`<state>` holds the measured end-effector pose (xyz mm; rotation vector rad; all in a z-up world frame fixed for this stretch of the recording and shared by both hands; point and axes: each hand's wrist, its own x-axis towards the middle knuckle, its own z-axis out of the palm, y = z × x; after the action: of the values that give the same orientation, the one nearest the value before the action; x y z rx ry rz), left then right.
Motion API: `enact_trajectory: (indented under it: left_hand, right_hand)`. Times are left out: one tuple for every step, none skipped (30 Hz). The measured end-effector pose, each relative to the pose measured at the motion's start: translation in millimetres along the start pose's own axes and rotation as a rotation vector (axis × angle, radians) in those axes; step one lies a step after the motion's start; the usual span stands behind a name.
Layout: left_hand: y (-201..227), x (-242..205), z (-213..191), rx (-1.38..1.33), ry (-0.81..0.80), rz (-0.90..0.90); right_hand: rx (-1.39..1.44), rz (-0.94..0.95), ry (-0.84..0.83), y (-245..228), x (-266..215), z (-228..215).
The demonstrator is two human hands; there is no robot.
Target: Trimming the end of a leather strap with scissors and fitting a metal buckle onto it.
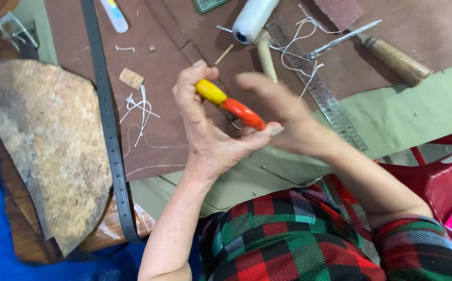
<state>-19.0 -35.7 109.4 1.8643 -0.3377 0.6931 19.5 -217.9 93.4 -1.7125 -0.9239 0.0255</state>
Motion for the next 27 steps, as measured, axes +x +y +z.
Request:
enact_trajectory:
  left_hand:
    - [-1, 1, 0, -0.023, 0.001, -0.012]
    - [-2, 0, -1, -0.047, 0.005, -0.028]
    - [-2, -1, 0, -0.053, 0.004, -0.028]
    - [-2, -1, 0, -0.055, -0.003, -0.04]
    - [-2, -1, 1, -0.056, -0.01, -0.051]
    - [-3, -2, 3, -0.06, -0.005, -0.05]
    - [-5, -3, 4, -0.101, -0.009, -0.047]
    - [-6, -6, 5, -0.138, -0.014, -0.047]
    - [-6, -7, 3, -0.138, -0.01, -0.049]
    - [-6, -7, 2, -0.111, -0.02, -0.039]
    - [-6, -8, 0, -0.083, -0.029, -0.028]
    - [-6, -6, -1, -0.081, -0.029, -0.029]
    - [-5, -4, -3, -0.076, -0.021, -0.044]
    - [-4, -2, -4, -0.072, -0.016, -0.059]
    - [-5, -2, -5, -0.071, -0.018, -0.059]
    - [-5, -1, -6, -0.073, -0.008, -0.072]
    - [-5, 0, -6, -0.075, 0.002, -0.084]
    - [-5, 0, -6, -0.075, -0.002, -0.082]
    - [-6, 1, -6, -0.107, 0.011, -0.078]
    - [-7, 1, -5, -0.138, 0.024, -0.076]
    - [-7, 1, -5, -0.139, 0.021, -0.075]
    - [-7, 0, -5, -0.144, 0.019, -0.08]
    - [-8, -1, -6, -0.149, 0.017, -0.086]
    - [-8, 0, -6, -0.146, 0.019, -0.086]
    - [-9, 0, -6, -0.148, 0.024, -0.084]
    - [-9, 0, -5, -0.154, 0.027, -0.083]
    - [-9, 2, -5, -0.154, 0.028, -0.082]
  right_hand:
    - [-0.261, 0.02, 0.09, 12, -9, -13]
    - [-0.522, 0.042, 0.174, 22, -20, -25]
    - [-0.527, 0.046, 0.175, 24, -25, -44]
    - [-0.573, 0.089, 0.201, 25, -28, -65]
    - [-0.619, 0.132, 0.228, 27, -30, -85]
    - [-0.624, 0.129, 0.224, 47, -43, -107]
    - [-0.801, 0.178, 0.249, 68, -55, -130]
    - [-0.971, 0.226, 0.274, 90, -68, -150]
    - [-0.971, 0.224, 0.27, 93, -75, -158]
    - [-0.994, 0.335, 0.299, 97, -82, -165]
    - [-1.014, 0.447, 0.327, 100, -89, -173]
    - [-1.012, 0.446, 0.326, 107, -94, -174]
    - [-1.024, 0.463, 0.328, 113, -100, -175]
    - [-1.036, 0.482, 0.332, 120, -107, -176]
    - [-1.034, 0.484, 0.334, 115, -103, -167]
    - [-0.979, 0.509, 0.34, 110, -99, -159]
    - [-0.923, 0.533, 0.345, 105, -95, -151]
    - [-0.923, 0.535, 0.349, 106, -96, -148]
    - [-0.944, 0.443, 0.334, 107, -96, -144]
    - [-0.963, 0.352, 0.317, 107, -97, -140]
    - [-0.963, 0.354, 0.32, 110, -97, -143]
    - [-0.955, 0.377, 0.335, 112, -97, -146]
    - [-0.947, 0.4, 0.351, 115, -96, -148]
    - [-0.945, 0.396, 0.35, 107, -90, -138]
    - [-0.816, 0.392, 0.362, 99, -84, -128]
    - [-0.688, 0.389, 0.373, 90, -80, -119]
    - [-0.689, 0.388, 0.372, 84, -70, -104]
